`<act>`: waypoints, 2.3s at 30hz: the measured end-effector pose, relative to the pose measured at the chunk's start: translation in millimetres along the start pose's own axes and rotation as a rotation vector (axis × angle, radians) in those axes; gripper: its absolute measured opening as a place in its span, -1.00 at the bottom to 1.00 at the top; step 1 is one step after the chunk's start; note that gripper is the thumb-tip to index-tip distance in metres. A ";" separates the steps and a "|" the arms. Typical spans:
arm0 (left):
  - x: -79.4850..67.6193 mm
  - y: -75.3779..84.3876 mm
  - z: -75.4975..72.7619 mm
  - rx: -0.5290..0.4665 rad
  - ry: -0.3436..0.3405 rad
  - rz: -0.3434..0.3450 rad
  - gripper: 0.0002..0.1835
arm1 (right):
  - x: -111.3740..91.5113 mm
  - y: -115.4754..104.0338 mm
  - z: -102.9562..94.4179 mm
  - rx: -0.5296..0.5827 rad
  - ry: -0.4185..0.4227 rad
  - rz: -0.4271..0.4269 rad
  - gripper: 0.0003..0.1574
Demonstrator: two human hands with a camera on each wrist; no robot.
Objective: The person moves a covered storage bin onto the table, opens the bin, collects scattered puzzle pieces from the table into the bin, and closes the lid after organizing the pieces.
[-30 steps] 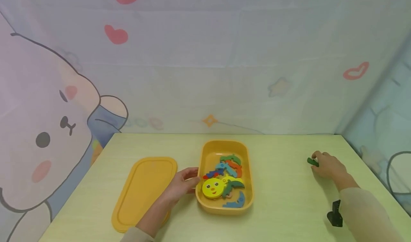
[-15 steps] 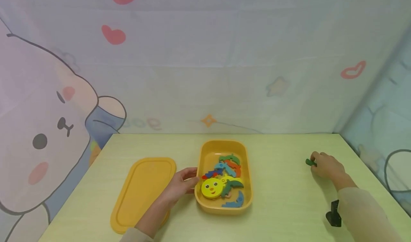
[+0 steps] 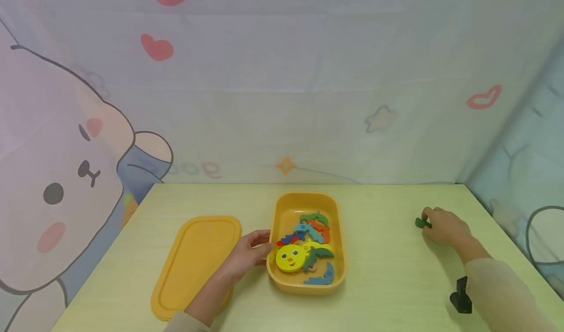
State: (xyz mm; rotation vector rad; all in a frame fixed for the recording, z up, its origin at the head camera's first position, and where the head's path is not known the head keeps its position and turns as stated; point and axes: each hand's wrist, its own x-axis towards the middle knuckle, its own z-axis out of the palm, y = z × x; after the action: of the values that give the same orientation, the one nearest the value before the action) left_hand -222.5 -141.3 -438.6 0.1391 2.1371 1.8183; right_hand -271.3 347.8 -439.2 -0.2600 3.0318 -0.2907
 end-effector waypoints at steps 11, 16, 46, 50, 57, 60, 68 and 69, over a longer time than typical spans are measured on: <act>0.1 -0.4 0.3 0.002 0.000 0.006 -0.48 | 0.0 -18.7 -1.1 -0.021 0.036 -0.081 -0.75; 1.0 -0.6 0.4 -0.003 0.002 0.005 -0.50 | 0.6 -24.9 -1.2 -0.044 0.057 -0.122 -0.78; 2.1 -2.1 1.1 0.000 0.011 0.005 -0.49 | 8.9 -101.1 -17.1 -0.164 0.193 -0.393 -0.80; 2.3 -1.5 0.8 0.000 0.011 0.003 -0.49 | 8.6 -112.8 -19.6 -0.169 0.196 -0.426 -0.80; 2.8 -2.8 0.7 -0.002 0.009 0.010 -0.50 | 6.8 -132.0 -24.6 -0.173 0.199 -0.463 -0.83; 3.0 -3.3 0.8 -0.004 0.009 0.012 -0.50 | 6.1 -139.5 -26.3 -0.170 0.208 -0.490 -0.83; 3.3 -2.3 0.7 0.002 0.013 0.008 -0.50 | 2.0 -158.6 -29.7 -0.179 0.222 -0.546 -0.81; 3.2 -2.3 0.6 0.001 0.011 0.007 -0.50 | 1.2 -161.1 -30.2 -0.183 0.222 -0.554 -0.81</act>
State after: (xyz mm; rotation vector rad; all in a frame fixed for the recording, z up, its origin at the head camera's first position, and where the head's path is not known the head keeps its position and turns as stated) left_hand -225.0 -140.2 -441.5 0.1370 2.1482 1.8258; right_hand -249.7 197.1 -378.2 -1.1584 3.1367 -0.0747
